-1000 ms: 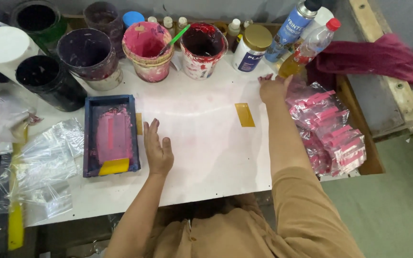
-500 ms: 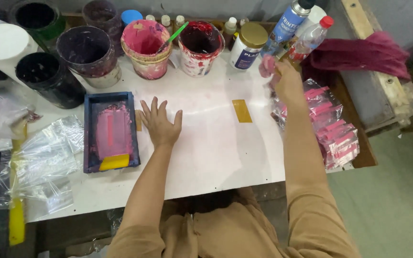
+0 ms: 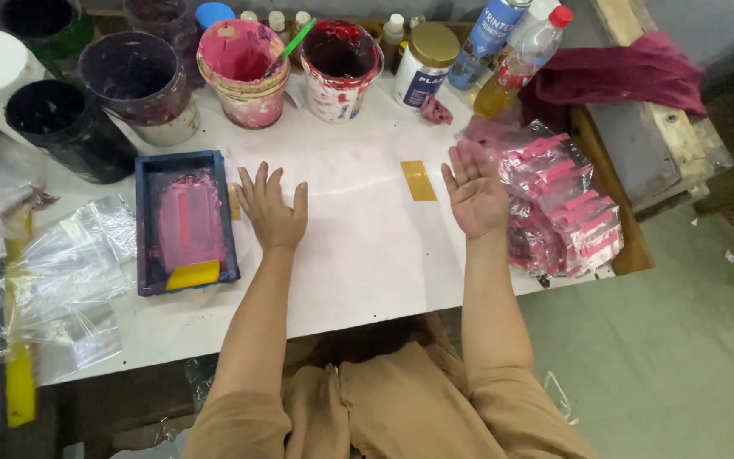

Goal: Manual screen printing of designs onto small pink plastic bags using a squeegee and ink.

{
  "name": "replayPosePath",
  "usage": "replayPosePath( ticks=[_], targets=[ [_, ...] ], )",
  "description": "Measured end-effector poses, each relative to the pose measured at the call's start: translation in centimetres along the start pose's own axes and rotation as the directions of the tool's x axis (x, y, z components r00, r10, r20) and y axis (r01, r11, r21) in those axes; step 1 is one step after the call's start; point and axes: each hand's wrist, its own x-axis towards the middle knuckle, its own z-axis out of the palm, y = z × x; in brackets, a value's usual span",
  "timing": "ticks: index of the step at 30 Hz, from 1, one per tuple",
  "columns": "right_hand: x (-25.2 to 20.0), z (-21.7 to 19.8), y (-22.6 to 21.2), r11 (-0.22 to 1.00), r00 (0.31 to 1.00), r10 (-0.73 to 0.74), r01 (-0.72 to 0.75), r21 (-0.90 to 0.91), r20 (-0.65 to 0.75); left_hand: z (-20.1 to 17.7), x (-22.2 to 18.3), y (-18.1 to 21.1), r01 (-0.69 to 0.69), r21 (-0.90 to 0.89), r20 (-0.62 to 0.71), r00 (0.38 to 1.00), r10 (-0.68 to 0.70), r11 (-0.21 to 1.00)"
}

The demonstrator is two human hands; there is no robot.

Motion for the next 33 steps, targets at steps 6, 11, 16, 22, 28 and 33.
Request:
replayPosePath(
  ticks=[6, 11, 16, 22, 28, 33],
  targets=[
    [-1.1, -0.4, 7.2, 0.468, 0.961, -0.041, -0.224, -0.854, -0.275, 0.6, -0.7, -0.6, -0.02, 0.05, 0.021, 1.0, 0.019, 0.999],
    [-0.4, -0.1, 12.2, -0.039, 0.998, 0.032, -0.057, -0.998, -0.058, -1.1, -2.4, 1.3, -0.068, 0.035, 0.07, 0.995, 0.065, 0.997],
    [-1.4, 9.5, 12.2, 0.051, 0.973, 0.205, 0.099, -0.994, 0.107, -4.1, -5.0, 1.6, -0.055, -0.085, 0.096, 0.993, 0.064, 0.995],
    [-2.2, 14.5, 15.2, 0.205, 0.989, 0.147, -0.006, -0.979, 0.025, -10.3, -3.6, -6.7, 0.006, 0.104, -0.289, 0.957, 0.024, 0.995],
    [-4.0, 18.3, 19.6, 0.415, 0.975, 0.14, 0.1, -0.904, 0.172, -17.7, -2.9, -12.2, 0.3, 0.155, -0.498, 0.847, -0.188, 0.941],
    [-4.6, 17.4, 20.5, 0.222, 0.858, -0.235, 0.505, -0.834, 0.457, -20.4, -2.4, -17.3, 0.384, 0.35, -0.402, 0.885, -0.233, 0.854]
  ],
)
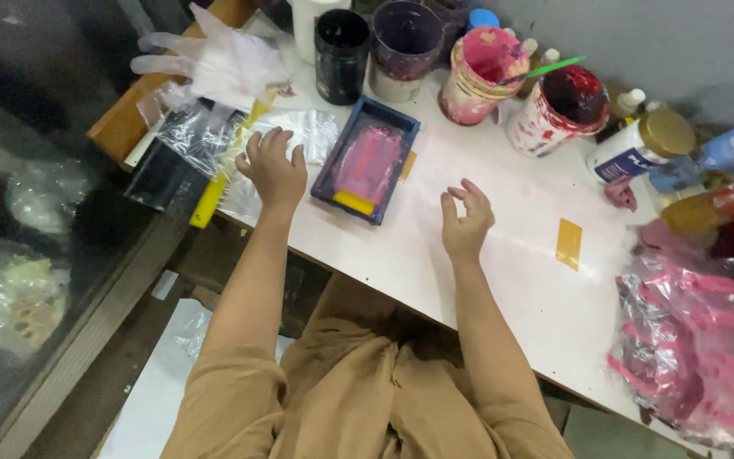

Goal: Manual screen printing of designs onto small pink plastic bags using a squeegee and ink.

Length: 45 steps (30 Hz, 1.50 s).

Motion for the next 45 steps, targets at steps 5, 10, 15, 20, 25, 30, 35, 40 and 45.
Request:
replayPosePath(
  ticks=[5, 10, 15, 20, 25, 30, 35, 40, 45],
  targets=[
    [-2.3, 0.1, 2.3, 0.965, 0.998, 0.015, 0.001, -0.263, 0.057, -3.1, 2.7, 1.7, 0.044, 0.166, 0.415, 0.903, -0.111, 0.985],
    [-2.1, 0.1, 4.0, 0.922, 0.997, -0.07, 0.082, -0.379, 0.045, 0.1, 2.2, 0.5, 0.007, 0.212, 0.347, 0.934, -0.082, 0.977],
    [-2.3, 0.3, 4.7, 0.934, 0.999, -0.043, 0.051, -0.354, 0.03, 1.4, 2.0, -1.1, -0.002, 0.139, 0.167, 0.986, -0.021, 0.99],
    [-2.3, 0.4, 5.0, 0.934, 0.998, -0.04, 0.054, -0.354, 0.046, 4.8, 2.3, -4.1, -0.04, 0.185, 0.037, 0.999, 0.034, 0.982],
    [-2.2, 0.5, 4.9, 0.939, 0.998, -0.041, 0.052, -0.34, 0.039, 0.6, 4.7, -1.1, 0.173, -0.005, -0.14, 0.975, -0.172, 0.985],
    [-2.2, 0.5, 4.7, 0.949, 0.999, -0.011, 0.022, -0.316, 0.038, -4.4, 8.2, 2.1, 0.406, -0.898, 0.422, 0.692, -0.586, -0.168],
    [-1.0, -1.2, -0.9, 0.816, 0.951, 0.213, -0.3, 0.494, 0.225, -8.9, 1.8, 16.8, 0.357, -0.931, 0.363, 0.897, -0.254, -0.069],
    [1.5, -6.1, -5.4, 0.276, 0.9, 0.262, -0.416, 0.866, 0.349, -1.3, -10.5, 25.7, -0.071, -0.919, 0.185, 0.789, 0.586, 0.387],
    [2.7, -9.9, 6.0, 0.307, 0.577, 0.777, -0.696, 0.649, 0.251, 0.9, -12.1, 27.0, -0.163, -0.886, 0.17, 0.758, 0.63, 0.435]
  ],
)
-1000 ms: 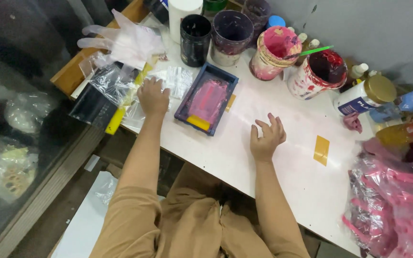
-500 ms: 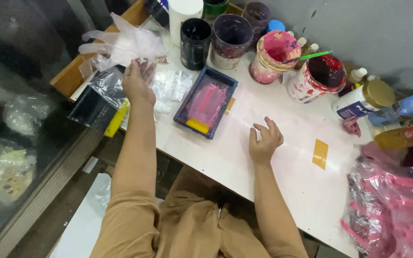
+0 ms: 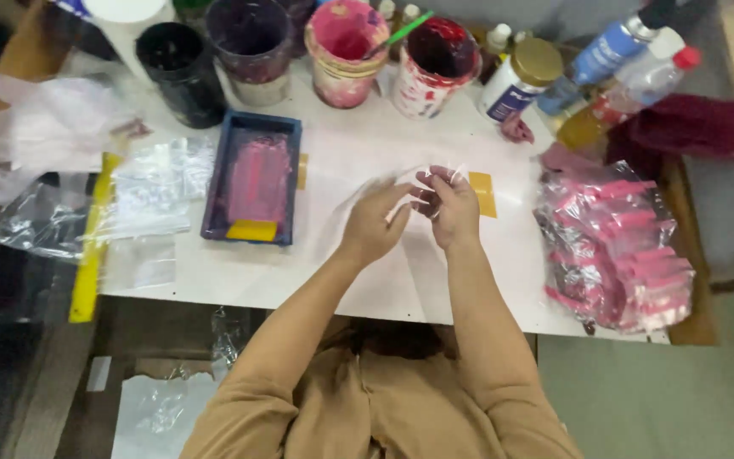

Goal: Manual screen printing of designs onto small pink plastic bags using a squeegee and ink.

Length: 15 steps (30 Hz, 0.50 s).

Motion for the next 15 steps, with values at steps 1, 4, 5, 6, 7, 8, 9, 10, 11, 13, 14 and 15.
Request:
replayPosePath(
  ticks=[1, 4, 5, 6, 7, 8, 9, 10, 11, 13, 14, 15],
  targets=[
    [1.1, -1.5, -0.4, 1.0, 1.0, -0.007, 0.007, 0.002, -0.022, 0.5, -0.4, -2.3, -0.005, -0.016, 0.016, 1.0, 0.005, 1.0],
    [4.0, -5.0, -1.4, 0.983, 0.997, 0.048, -0.058, -0.174, -0.059, 1.3, -0.7, -7.6, 0.034, 0.307, -0.091, 0.996, -0.006, 0.951],
    [4.6, -5.4, -1.6, 0.982, 0.996, 0.053, -0.064, -0.179, -0.066, 0.8, -0.4, -8.3, 0.079, 0.354, -0.167, 0.986, -0.02, 0.932],
    [5.1, -5.8, -1.8, 0.98, 0.996, 0.058, -0.071, -0.183, -0.073, 0.2, 0.0, -9.0, 0.127, 0.396, -0.244, 0.969, -0.029, 0.909],
    [5.6, -6.1, -1.9, 0.982, 0.996, 0.051, -0.063, -0.178, -0.071, -0.2, 0.7, -8.9, 0.118, 0.399, -0.242, 0.97, -0.02, 0.909],
    [6.0, -6.4, -1.9, 0.987, 0.996, 0.051, -0.062, -0.147, -0.075, -0.7, 1.5, -8.7, 0.209, 0.413, -0.259, 0.96, -0.106, 0.887],
    [6.2, -6.6, -1.6, 0.991, 0.995, 0.06, -0.069, -0.118, -0.078, -1.3, 1.9, -8.6, 0.306, 0.426, -0.279, 0.94, -0.198, 0.852],
    [6.4, -7.2, -1.1, 0.991, 0.995, 0.06, -0.069, -0.115, -0.075, -1.7, 2.5, -8.0, 0.304, 0.43, -0.279, 0.94, -0.196, 0.85],
    [6.8, -7.7, -0.8, 0.988, 0.994, 0.052, -0.065, -0.137, -0.096, -2.1, 3.2, -7.5, 0.422, 0.428, -0.223, 0.906, -0.359, 0.8],
    [6.8, -8.3, -0.3, 0.985, 0.993, 0.046, -0.064, -0.162, -0.113, -2.5, 4.1, -7.0, 0.533, 0.433, -0.171, 0.841, -0.514, 0.727],
    [6.4, -8.5, -0.3, 0.98, 0.991, 0.037, -0.061, -0.187, -0.129, -2.6, 4.2, -7.1, 0.567, 0.467, -0.15, 0.807, -0.572, 0.678],
    [6.1, -8.6, -0.3, 0.975, 0.989, 0.026, -0.056, -0.214, -0.144, -2.6, 4.5, -7.1, 0.596, 0.5, -0.131, 0.769, -0.625, 0.629]
  ],
)
